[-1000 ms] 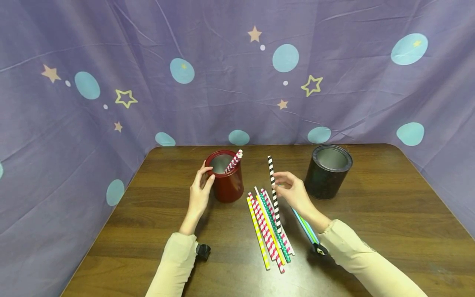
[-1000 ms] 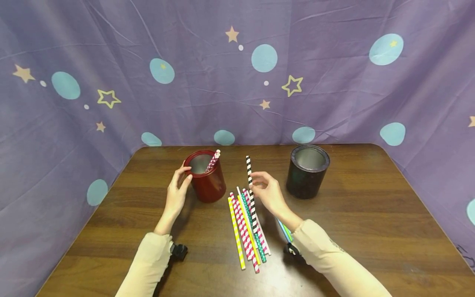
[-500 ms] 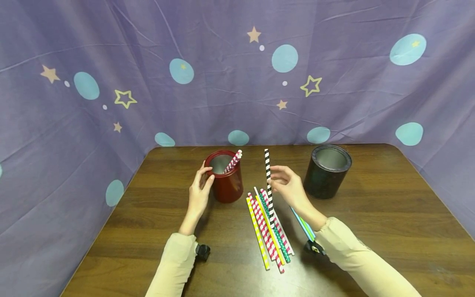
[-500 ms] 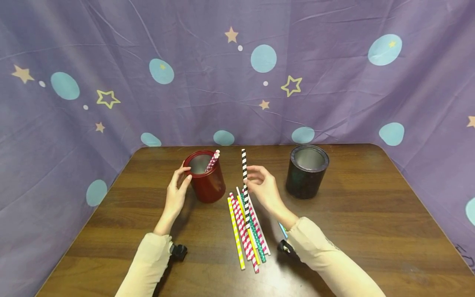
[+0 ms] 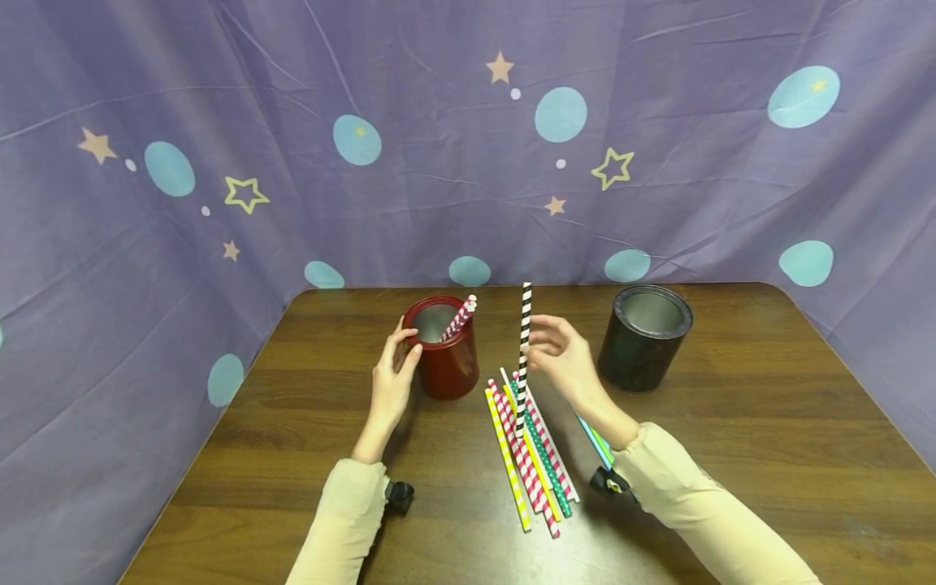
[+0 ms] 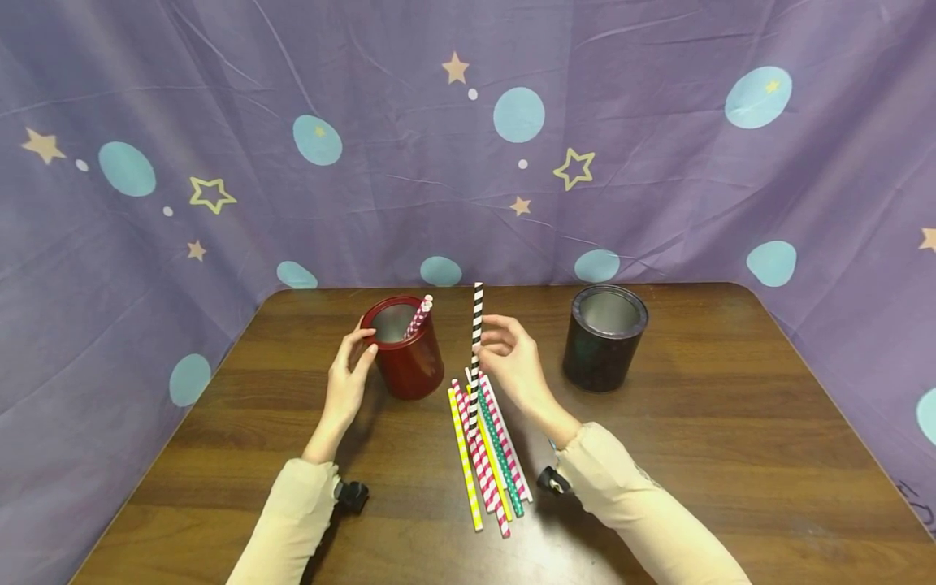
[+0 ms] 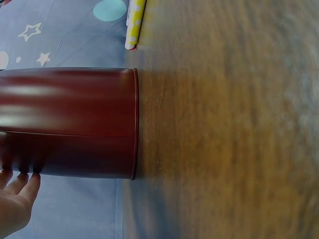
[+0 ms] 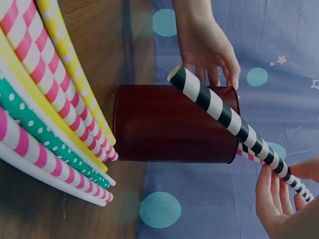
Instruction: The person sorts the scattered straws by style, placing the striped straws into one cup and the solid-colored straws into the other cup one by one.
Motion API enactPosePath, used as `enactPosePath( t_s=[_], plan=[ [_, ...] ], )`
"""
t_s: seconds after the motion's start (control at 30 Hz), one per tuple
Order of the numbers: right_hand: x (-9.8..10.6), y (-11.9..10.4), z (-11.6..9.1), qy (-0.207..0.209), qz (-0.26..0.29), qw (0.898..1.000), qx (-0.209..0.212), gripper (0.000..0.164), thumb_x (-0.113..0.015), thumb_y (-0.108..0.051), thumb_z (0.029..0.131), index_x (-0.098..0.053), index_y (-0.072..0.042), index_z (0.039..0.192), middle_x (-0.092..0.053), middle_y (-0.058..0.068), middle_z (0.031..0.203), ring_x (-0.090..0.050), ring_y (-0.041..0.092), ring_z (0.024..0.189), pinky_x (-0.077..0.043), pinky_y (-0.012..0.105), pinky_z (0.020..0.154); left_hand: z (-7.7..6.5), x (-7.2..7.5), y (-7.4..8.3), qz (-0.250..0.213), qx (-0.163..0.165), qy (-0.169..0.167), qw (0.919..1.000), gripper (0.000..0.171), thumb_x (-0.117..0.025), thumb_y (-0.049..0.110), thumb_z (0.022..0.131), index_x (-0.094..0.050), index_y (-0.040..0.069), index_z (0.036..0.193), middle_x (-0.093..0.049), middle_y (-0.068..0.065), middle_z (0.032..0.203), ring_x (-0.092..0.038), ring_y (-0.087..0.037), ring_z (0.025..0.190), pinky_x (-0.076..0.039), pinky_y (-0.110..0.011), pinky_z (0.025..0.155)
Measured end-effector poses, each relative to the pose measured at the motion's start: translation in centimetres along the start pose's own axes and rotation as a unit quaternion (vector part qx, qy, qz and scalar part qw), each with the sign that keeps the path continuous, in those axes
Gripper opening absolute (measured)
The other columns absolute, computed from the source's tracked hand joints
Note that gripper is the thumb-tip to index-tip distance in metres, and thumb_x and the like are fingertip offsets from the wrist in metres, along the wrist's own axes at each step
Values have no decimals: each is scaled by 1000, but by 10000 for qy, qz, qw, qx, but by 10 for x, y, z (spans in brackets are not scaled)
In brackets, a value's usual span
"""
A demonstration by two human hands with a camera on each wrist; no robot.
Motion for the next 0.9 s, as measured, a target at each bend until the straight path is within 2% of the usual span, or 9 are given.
enactPosePath(
  t_s=[0.13, 0.37, 0.43, 0.67, 0.8, 0.9],
  plan=[
    [-2, -3, 0, -13, 114, 9999, 87, 43, -58, 11, 76, -47, 3, 117, -59, 14, 89, -59, 5, 68, -55, 28, 63, 1, 0, -5, -102, -111, 23, 9999, 30, -49, 3, 89, -47, -9, 116, -32, -19, 138, -40, -31, 120, -35, -22, 99],
    [-4, -10, 2, 81, 314, 9990, 303, 42, -56, 15, 74, -47, 6, 113, -58, 7, 84, -59, 6, 68, -54, 28, 62, 5, 2, -29, -196, -112, 55, 9997, 30, -51, 7, 89, -48, -3, 117, -32, -10, 140, -39, -23, 122, -34, -19, 99],
    [-5, -14, 2, 101, 411, 9984, 381, 40, -56, 16, 73, -47, 8, 111, -58, 5, 83, -59, 7, 69, -54, 29, 63, 5, 2, -28, -221, -128, 44, 9997, 30, -50, 6, 89, -48, -4, 117, -32, -11, 140, -39, -24, 122, -34, -19, 99],
    [-7, -28, 1, 120, 707, 9958, 562, 34, -53, 19, 72, -46, 6, 103, -58, -1, 81, -58, 8, 72, -55, 29, 65, 0, 0, -3, -149, -108, 29, 9998, 30, -49, 3, 89, -46, -11, 116, -31, -19, 139, -38, -29, 122, -34, -17, 98],
    [-7, -37, 2, 198, 882, 9936, 678, 31, -53, 19, 73, -45, 2, 98, -57, -1, 81, -58, 8, 72, -55, 32, 67, 0, 0, 0, -120, -65, 14, 9999, 31, -49, 4, 89, -46, -11, 116, -31, -19, 139, -38, -27, 122, -33, -16, 98],
    [-7, -41, 5, 186, 1113, 9892, 937, 28, -56, 14, 74, -45, 2, 97, -58, 2, 81, -59, 11, 71, -55, 32, 67, 0, 0, 0, -124, -53, 12, 9999, 31, -49, 4, 89, -46, -11, 116, -31, -18, 139, -39, -27, 121, -34, -16, 97]
  ],
)
Point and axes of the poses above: each hand's wrist, its own z-axis towards the middle knuckle, its own x-axis out of the back of the hand, y = z × x, the point moved 4 cm from there along z, towards the middle knuckle
